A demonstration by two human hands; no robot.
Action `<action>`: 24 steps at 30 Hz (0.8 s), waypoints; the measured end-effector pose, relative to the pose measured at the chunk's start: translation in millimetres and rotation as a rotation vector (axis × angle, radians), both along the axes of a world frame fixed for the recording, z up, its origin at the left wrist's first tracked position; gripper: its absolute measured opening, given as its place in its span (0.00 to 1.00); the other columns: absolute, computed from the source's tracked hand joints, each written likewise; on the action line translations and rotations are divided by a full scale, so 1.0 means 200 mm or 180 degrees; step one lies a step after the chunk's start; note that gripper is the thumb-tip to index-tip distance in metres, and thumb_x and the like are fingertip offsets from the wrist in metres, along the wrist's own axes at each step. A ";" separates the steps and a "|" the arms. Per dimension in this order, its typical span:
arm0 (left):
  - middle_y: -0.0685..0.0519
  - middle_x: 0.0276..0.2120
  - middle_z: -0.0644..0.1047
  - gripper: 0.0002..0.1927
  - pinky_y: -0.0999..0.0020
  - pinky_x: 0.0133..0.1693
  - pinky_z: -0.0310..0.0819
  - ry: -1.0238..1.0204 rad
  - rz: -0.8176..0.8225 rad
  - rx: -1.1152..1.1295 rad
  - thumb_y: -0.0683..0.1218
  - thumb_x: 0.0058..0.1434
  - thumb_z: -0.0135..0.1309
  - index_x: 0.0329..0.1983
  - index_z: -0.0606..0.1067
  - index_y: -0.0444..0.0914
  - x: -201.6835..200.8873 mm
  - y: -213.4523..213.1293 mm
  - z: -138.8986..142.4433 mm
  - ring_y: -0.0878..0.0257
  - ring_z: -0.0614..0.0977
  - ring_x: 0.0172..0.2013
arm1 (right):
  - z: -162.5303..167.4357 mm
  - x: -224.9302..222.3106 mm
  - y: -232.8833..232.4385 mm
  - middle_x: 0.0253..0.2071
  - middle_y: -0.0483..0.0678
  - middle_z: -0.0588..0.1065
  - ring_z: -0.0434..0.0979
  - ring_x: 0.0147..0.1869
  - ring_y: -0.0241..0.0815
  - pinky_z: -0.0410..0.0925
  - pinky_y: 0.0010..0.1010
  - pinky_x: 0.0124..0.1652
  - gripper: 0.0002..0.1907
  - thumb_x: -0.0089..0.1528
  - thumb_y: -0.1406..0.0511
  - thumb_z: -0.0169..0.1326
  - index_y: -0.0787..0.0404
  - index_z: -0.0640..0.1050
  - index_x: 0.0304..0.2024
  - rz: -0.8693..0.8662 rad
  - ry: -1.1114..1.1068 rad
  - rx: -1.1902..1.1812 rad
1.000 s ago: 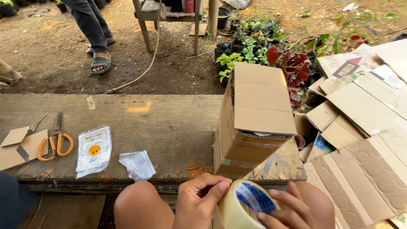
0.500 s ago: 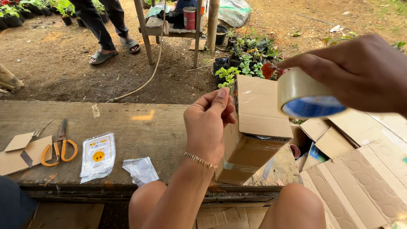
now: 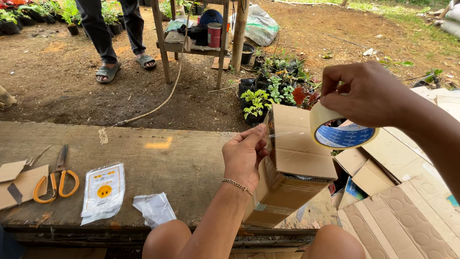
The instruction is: The person sits at a wooden table outdoors and tapes a cardboard box with clear packing tape. They apply multiple strips of tape across the top and sides, rotate the box to seal all edges, and use a small blade to cut the tape. The person then picks up a flat piece of cardboard and cuts it with the blade.
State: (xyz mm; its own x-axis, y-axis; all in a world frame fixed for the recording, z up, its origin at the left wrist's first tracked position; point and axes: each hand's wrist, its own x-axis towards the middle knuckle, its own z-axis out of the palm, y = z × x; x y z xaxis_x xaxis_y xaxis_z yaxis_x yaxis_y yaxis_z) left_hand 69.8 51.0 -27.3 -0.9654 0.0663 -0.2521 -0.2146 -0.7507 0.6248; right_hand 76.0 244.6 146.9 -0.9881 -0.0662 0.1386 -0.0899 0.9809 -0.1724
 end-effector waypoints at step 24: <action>0.57 0.26 0.78 0.10 0.74 0.28 0.70 0.0008 0.0037 -0.0053 0.43 0.56 0.66 0.38 0.78 0.35 -0.02 0.03 -0.15 0.70 0.73 0.24 | -0.09 0.00 -0.06 0.29 0.57 0.82 0.84 0.31 0.47 0.76 0.40 0.34 0.08 0.56 0.66 0.58 0.65 0.81 0.33 0.0226 0.0226 -0.0535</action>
